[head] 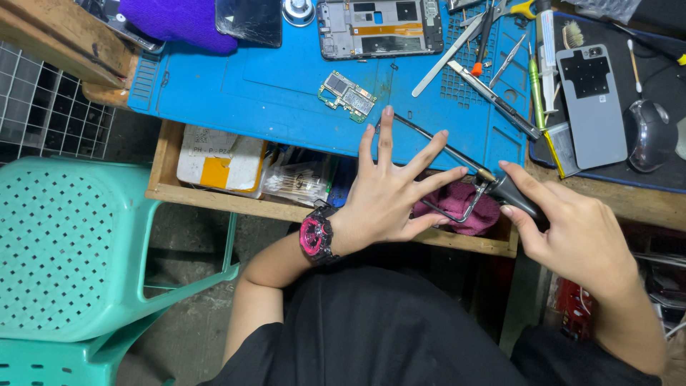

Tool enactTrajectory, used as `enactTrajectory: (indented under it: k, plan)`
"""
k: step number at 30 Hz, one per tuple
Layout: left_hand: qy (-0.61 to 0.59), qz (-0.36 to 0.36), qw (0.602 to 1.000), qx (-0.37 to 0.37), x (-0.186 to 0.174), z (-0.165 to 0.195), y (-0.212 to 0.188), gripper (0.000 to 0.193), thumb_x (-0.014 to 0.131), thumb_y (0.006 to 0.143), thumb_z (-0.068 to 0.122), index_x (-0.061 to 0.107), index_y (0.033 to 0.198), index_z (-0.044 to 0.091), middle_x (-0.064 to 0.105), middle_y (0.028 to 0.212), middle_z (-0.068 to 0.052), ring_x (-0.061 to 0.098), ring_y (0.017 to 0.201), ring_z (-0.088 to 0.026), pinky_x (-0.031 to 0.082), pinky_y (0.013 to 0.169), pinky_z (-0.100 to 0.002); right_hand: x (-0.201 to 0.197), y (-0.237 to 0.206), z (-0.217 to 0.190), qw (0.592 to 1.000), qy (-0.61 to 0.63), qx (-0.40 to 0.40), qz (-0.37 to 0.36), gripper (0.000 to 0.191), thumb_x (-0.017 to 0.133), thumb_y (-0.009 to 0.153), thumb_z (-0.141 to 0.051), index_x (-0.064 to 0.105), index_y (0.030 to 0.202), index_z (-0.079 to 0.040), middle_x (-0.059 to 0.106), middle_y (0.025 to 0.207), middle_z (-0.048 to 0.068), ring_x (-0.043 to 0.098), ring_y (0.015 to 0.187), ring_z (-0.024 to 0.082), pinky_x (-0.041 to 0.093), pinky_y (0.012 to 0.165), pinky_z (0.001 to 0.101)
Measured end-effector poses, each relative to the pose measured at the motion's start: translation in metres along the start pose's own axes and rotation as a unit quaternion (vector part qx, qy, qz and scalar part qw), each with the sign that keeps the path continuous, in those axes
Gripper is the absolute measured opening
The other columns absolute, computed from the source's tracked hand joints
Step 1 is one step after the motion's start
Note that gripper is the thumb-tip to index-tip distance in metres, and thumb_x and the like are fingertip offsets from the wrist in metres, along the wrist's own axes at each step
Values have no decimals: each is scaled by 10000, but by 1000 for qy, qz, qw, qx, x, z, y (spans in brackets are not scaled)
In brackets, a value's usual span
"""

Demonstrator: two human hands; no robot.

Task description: The person uses a rotary tool to grind or clean the edges of a smartphone frame held in their left hand. They rotate the frame to work on different sides and corners while the tool is applied to the metal surface.

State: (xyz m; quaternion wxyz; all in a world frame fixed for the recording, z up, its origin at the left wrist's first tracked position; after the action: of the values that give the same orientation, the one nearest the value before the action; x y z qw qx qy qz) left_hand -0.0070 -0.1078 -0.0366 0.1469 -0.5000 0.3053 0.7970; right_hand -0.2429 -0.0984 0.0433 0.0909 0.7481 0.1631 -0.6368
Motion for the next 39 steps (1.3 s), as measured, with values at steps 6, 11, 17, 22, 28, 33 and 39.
enactTrajectory:
  k: [6,11,17,22,28,33,39]
  plan:
    - [-4,4,1000,-4,-4,3,0,716,647,873,736,538,1506,419,297,1688,-99,28,1475,-699,86,1156,-819,-5,-3,-7,1000,-4,14,-3,606,685,904,-308,567,1495,-243,665,804,135,663,680,354,540,626,457]
    - [1,9,1000,-4,-8,6,-1,720,654,852,741,547,1486,418,318,1673,-95,31,1467,-701,149,1131,-828,-10,-4,-14,1000,-18,19,-8,604,682,903,-321,565,1492,-258,666,793,133,668,672,356,544,626,459]
    - [20,5,1000,-2,-13,9,-4,727,668,834,731,554,1483,423,338,1659,-86,42,1463,-697,176,1116,-822,-12,-2,-22,999,-31,14,-10,585,669,912,-337,567,1484,-269,675,811,132,678,680,371,554,629,468]
    - [18,12,1000,-6,-16,7,-5,732,685,828,719,548,1484,426,331,1662,-89,45,1465,-697,170,1129,-821,-16,-2,-27,999,-38,16,-12,583,663,901,-352,575,1472,-271,696,849,133,683,687,390,557,622,484]
    - [17,-3,1000,-8,-16,9,-5,763,713,806,708,546,1487,407,343,1653,-99,55,1453,-702,161,1120,-826,-15,-2,-25,999,-45,23,-21,575,654,905,-358,569,1468,-278,692,838,137,688,688,388,558,620,488]
    - [17,-2,1000,-3,-17,18,0,751,708,793,699,554,1473,421,367,1639,-100,72,1449,-692,173,1112,-817,-13,-3,-20,999,-30,11,-12,570,657,898,-366,562,1448,-249,694,836,148,684,666,398,551,576,494]
    - [15,-7,1000,-8,-20,24,2,714,703,802,700,573,1446,421,379,1621,-102,87,1447,-690,189,1097,-812,-16,-3,-23,1000,-15,3,-1,579,660,892,-355,558,1451,-243,697,847,157,683,654,406,554,564,497]
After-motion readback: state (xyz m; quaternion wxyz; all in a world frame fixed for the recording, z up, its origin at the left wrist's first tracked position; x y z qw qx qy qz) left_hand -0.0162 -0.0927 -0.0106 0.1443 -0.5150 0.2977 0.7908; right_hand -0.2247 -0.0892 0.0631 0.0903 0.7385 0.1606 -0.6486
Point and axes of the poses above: each hand's wrist, its own y-axis towards the middle knuckle, its own x-axis out of the palm, z = x × y, the point moved 3 cm from there along y, towards the middle knuckle
